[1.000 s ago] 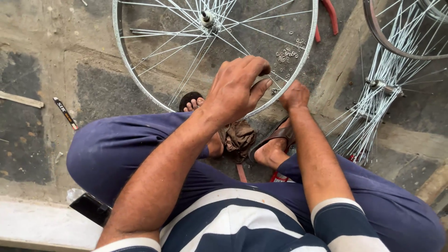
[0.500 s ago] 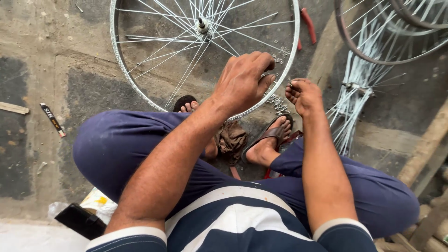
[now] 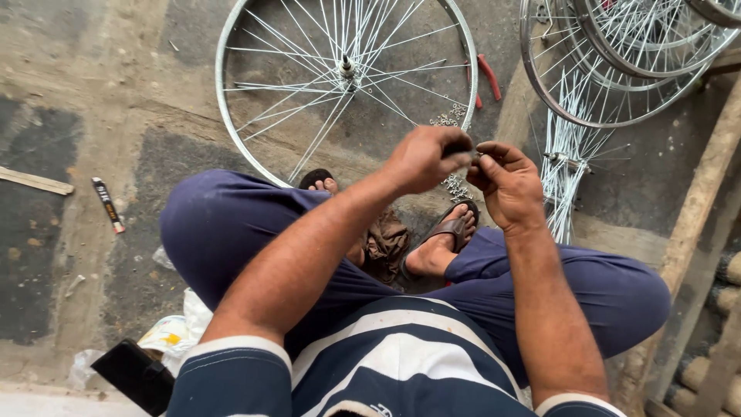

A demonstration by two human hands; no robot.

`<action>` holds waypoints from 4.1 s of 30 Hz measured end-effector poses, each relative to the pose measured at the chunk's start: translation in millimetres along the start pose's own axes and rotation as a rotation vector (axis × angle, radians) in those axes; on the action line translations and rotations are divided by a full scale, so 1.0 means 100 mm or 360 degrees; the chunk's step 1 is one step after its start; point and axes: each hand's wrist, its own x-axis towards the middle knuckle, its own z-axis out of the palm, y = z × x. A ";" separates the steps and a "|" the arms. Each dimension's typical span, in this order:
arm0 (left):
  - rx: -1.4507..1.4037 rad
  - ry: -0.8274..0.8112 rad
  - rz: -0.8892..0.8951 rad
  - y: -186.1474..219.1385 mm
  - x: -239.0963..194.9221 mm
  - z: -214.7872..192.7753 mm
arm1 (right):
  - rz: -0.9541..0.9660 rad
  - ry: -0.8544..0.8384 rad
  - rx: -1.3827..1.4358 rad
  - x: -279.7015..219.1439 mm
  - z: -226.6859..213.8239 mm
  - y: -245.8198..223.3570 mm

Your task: The person sits on the floor and laces a bicycle wheel by inserting spokes into the rim and hub, then securing them with nipples. The person handles the wheel, spokes, and nipples by hand, occasionally rotating the wheel to access different sections.

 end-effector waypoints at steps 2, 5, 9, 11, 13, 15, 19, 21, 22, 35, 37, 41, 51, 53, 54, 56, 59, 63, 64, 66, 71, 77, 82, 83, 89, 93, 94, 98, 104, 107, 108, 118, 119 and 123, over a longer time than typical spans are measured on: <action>-0.0094 0.0018 -0.0020 0.00 -0.10 0.06 | -0.0145 -0.0014 -0.0095 -0.05 0.10 0.11; -0.0015 0.0103 -0.0053 0.00 -0.19 0.11 | -0.0289 0.0000 -0.0180 -0.08 0.18 0.28; 0.0415 0.0232 0.0127 0.02 -0.25 0.15 | -0.0286 0.0044 -0.0243 -0.11 0.18 0.38; 0.0480 0.0261 0.0169 0.03 -0.25 0.18 | -0.0308 0.0051 -0.0187 -0.10 0.17 0.41; 0.0392 0.0275 0.0136 0.02 -0.24 0.18 | -0.0337 0.0057 -0.0184 -0.12 0.16 0.41; 0.0197 0.0240 0.0053 0.00 -0.23 0.16 | -0.0375 0.0064 -0.0222 -0.13 0.16 0.40; 0.0064 0.0146 0.0017 -0.07 -0.17 0.13 | -0.0451 0.0015 -0.0254 -0.14 0.15 0.40; 0.0052 0.0084 0.0013 -0.10 -0.17 0.15 | -0.0502 -0.0003 -0.0288 -0.14 0.14 0.39; 0.0046 0.0054 0.0011 -0.11 -0.16 0.16 | -0.0503 0.0012 -0.0276 -0.14 0.14 0.39; 0.0061 0.0037 0.0025 -0.22 -0.11 0.17 | -0.0674 0.0125 -0.0736 -0.09 0.23 0.43; 0.0091 0.0029 0.0021 -0.24 -0.09 0.17 | -0.0719 0.0165 -0.0887 -0.08 0.20 0.46; 0.0116 0.0083 0.0178 -0.31 -0.11 0.19 | -0.0703 0.0095 -0.0716 0.04 0.10 0.58; 0.1048 -0.0370 0.0047 -0.54 -0.01 0.42 | -0.0348 0.0315 -0.0515 0.37 -0.11 0.59; 0.1130 -0.0604 -0.0147 -0.56 0.03 0.40 | -0.0490 0.0298 -0.0319 0.33 0.02 0.44; 0.1080 -0.0675 -0.0241 -0.56 0.04 0.39 | -0.0556 0.0295 -0.0221 0.28 0.11 0.35; 0.0995 -0.0765 -0.0263 -0.49 0.04 0.46 | -0.0586 0.0251 0.0006 0.04 0.32 0.11; 0.0875 -0.0681 -0.0064 -0.27 0.01 0.69 | -0.0630 0.0046 0.0240 -0.28 0.80 -0.22; 0.0639 -0.0513 0.0279 0.10 -0.14 1.16 | -0.1164 -0.0480 -0.0876 -0.37 1.57 -0.26; 0.0578 -0.0471 0.0363 0.16 -0.16 1.20 | -0.1255 -0.0534 -0.1163 -0.37 1.65 -0.28; 0.0776 -0.0681 0.0561 0.21 -0.21 1.20 | -0.1362 -0.0600 -0.1625 -0.39 1.71 -0.28; 0.1275 -0.0772 0.0822 0.16 -0.50 1.25 | -0.1521 -0.0639 -0.2402 -0.34 1.66 -0.05; 0.1163 -0.0373 0.1072 -0.45 -0.69 1.63 | -0.1681 -0.0837 -0.3130 -0.11 1.52 0.02; 0.1179 -0.0349 0.0790 -0.53 -0.70 1.65 | -0.1136 -0.0521 -0.1670 -0.26 1.44 -0.28; 0.1226 -0.0518 0.0650 -0.45 -0.69 1.62 | -0.0855 -0.0496 -0.1212 -0.38 1.46 -0.26; 0.1147 -0.1032 0.0349 0.13 -0.76 1.32 | -0.1305 -0.0285 -0.1862 -0.42 1.63 0.24; 0.1200 -0.1063 0.0351 0.39 -0.94 1.07 | -0.1459 -0.0043 -0.2387 0.00 1.10 0.23; 0.1214 -0.1061 0.0355 0.48 -0.97 0.99 | -0.1402 0.0035 -0.2357 0.01 0.93 0.21; 0.0899 -0.0880 0.0253 0.94 -1.07 0.75 | -0.0798 0.0123 -0.1833 0.10 0.54 0.18; 0.0894 0.0169 0.1048 1.25 -0.66 1.24 | -0.0236 -0.0214 -0.1372 -0.02 0.94 0.59; 0.1063 0.0174 0.0718 0.87 -0.37 1.45 | -0.0556 -0.0254 -0.1835 -0.23 1.06 0.68; 0.1124 0.0097 0.0664 0.71 -0.30 1.51 | -0.0553 -0.0242 -0.2073 -0.29 1.05 0.69; 0.0291 0.0627 -0.0592 -1.19 0.21 1.25 | -0.0495 -0.0544 -0.2753 -0.51 -0.02 1.29; 0.0060 0.0654 -0.1062 -1.34 0.25 1.20 | -0.0500 -0.0395 -0.2588 -0.44 -0.19 1.31; -0.0430 0.0830 -0.1354 -1.73 0.31 1.26 | -0.0058 0.0213 -0.1661 0.05 -0.67 1.33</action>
